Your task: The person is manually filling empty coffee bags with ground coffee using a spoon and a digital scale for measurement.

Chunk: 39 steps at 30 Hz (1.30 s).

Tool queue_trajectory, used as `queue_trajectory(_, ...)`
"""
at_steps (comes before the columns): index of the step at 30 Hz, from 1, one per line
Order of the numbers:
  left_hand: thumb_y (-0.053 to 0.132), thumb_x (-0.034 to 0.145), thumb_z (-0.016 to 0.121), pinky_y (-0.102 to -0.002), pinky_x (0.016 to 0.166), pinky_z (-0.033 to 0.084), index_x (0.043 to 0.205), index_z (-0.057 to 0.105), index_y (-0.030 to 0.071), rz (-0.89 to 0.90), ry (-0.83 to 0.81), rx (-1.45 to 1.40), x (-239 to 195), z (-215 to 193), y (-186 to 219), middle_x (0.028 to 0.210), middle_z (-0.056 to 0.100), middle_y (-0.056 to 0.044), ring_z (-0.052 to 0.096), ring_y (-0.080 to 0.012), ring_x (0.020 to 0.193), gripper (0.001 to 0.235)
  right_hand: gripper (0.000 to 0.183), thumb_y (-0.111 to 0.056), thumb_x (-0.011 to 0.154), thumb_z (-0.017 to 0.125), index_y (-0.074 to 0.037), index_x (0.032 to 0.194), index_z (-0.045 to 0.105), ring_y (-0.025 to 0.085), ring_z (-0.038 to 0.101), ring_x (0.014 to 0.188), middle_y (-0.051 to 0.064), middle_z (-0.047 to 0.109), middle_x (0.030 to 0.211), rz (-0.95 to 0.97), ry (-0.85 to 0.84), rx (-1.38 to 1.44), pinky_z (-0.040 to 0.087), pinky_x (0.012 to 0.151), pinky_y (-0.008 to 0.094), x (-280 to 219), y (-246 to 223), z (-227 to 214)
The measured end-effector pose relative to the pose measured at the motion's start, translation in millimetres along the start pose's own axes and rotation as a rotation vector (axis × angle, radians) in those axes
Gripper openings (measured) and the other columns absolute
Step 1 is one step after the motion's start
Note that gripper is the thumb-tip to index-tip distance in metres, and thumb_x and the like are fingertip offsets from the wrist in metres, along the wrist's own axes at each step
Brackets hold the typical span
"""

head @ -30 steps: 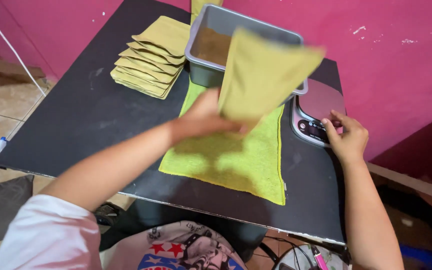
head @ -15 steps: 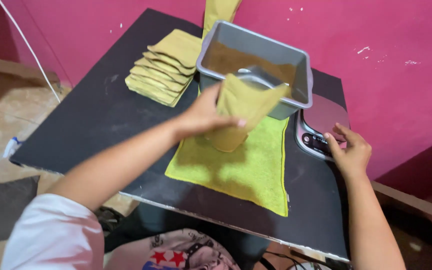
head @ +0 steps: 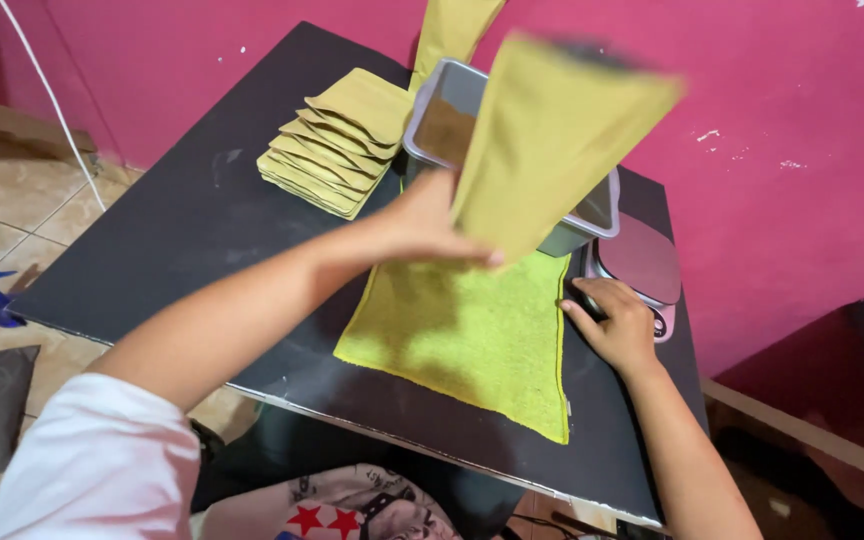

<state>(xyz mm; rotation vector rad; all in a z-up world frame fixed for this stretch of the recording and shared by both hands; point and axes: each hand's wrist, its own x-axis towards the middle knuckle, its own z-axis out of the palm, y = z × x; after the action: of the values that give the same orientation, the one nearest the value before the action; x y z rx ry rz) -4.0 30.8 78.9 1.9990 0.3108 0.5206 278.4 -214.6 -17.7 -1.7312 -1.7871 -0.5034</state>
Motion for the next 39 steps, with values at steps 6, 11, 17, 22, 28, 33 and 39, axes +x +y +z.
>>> queue_trajectory(6, 0.046, 0.064, 0.097, -0.046, 0.086, 0.064, 0.119, 0.065, 0.007, 0.384, 0.151, 0.049, 27.2, -26.8, 70.3, 0.110, 0.077, -0.013, 0.075, -0.0338, 0.108, 0.074, 0.028, -0.026, 0.085, 0.087, -0.010, 0.106, 0.080, 0.034, 0.074, 0.102, 0.008, 0.080, 0.102, 0.052, 0.015, -0.036, 0.058, 0.088, 0.043, -7.6, 18.0, -1.3)
queue_trajectory(11, 0.029, 0.078, 0.098, -0.056, 0.107, 0.050, 0.142, 0.053, 0.013, 0.413, 0.054, -0.393, 38.0, -2.6, 17.5, 0.133, 0.068, -0.020, 0.060, -0.0381, 0.129, 0.080, 0.035, -0.026, 0.083, 0.087, -0.008, 0.112, 0.079, 0.037, 0.073, 0.103, 0.013, 0.078, 0.103, 0.048, 0.010, -0.028, 0.058, 0.088, 0.048, -9.6, 19.6, -1.0)
queue_trajectory(17, 0.014, 0.081, 0.097, -0.047, 0.109, 0.054, 0.148, 0.048, 0.007, 0.476, 0.103, -0.533, 35.3, -11.4, -9.0, 0.138, 0.062, -0.026, 0.061, -0.0361, 0.130, 0.083, 0.032, -0.026, 0.083, 0.087, -0.009, 0.108, 0.079, 0.036, 0.074, 0.104, 0.011, 0.079, 0.104, 0.067, 0.008, 0.012, 0.057, 0.090, 0.046, -8.3, 17.7, -3.4)
queue_trajectory(22, 0.028, 0.068, 0.096, -0.045, 0.105, 0.055, 0.141, 0.055, 0.005, 0.275, -0.021, -0.375, -3.9, 0.5, -32.3, 0.135, 0.065, -0.024, 0.059, -0.0347, 0.130, 0.087, 0.034, -0.027, 0.082, 0.087, -0.009, 0.109, 0.078, 0.035, 0.073, 0.105, 0.010, 0.079, 0.105, 0.071, 0.000, 0.005, 0.057, 0.090, 0.046, -6.3, 14.8, -5.0)
queue_trajectory(28, 0.032, 0.054, 0.100, -0.047, 0.096, 0.060, 0.122, 0.068, -0.002, 0.232, -0.217, -0.013, -22.4, 18.3, -88.8, 0.116, 0.075, -0.022, 0.071, -0.0369, 0.111, 0.083, 0.033, -0.027, 0.082, 0.087, -0.010, 0.109, 0.079, 0.033, 0.074, 0.107, 0.008, 0.080, 0.106, 0.083, -0.023, 0.006, 0.056, 0.093, 0.044, -2.7, 9.8, -7.3)
queue_trajectory(33, 0.036, 0.074, 0.085, -0.043, 0.112, 0.050, 0.144, 0.055, 0.016, 0.499, -0.228, 0.250, -24.8, 32.2, -88.2, 0.138, 0.066, -0.007, 0.061, -0.0273, 0.130, 0.079, 0.033, -0.026, 0.081, 0.085, -0.013, 0.111, 0.079, 0.033, 0.073, 0.106, 0.006, 0.079, 0.107, 0.031, -0.051, 0.006, 0.057, 0.092, 0.045, -5.4, 20.7, -6.8)
queue_trajectory(39, 0.008, 0.074, 0.079, -0.045, 0.116, 0.046, 0.142, 0.050, 0.013, 0.788, -0.201, 0.510, -30.2, 46.4, -79.0, 0.135, 0.062, -0.013, 0.058, -0.0357, 0.131, 0.074, 0.029, -0.025, 0.084, 0.086, -0.009, 0.108, 0.079, 0.035, 0.073, 0.104, 0.010, 0.079, 0.104, 0.047, -0.052, 0.002, 0.057, 0.090, 0.045, -5.9, 19.7, -5.3)
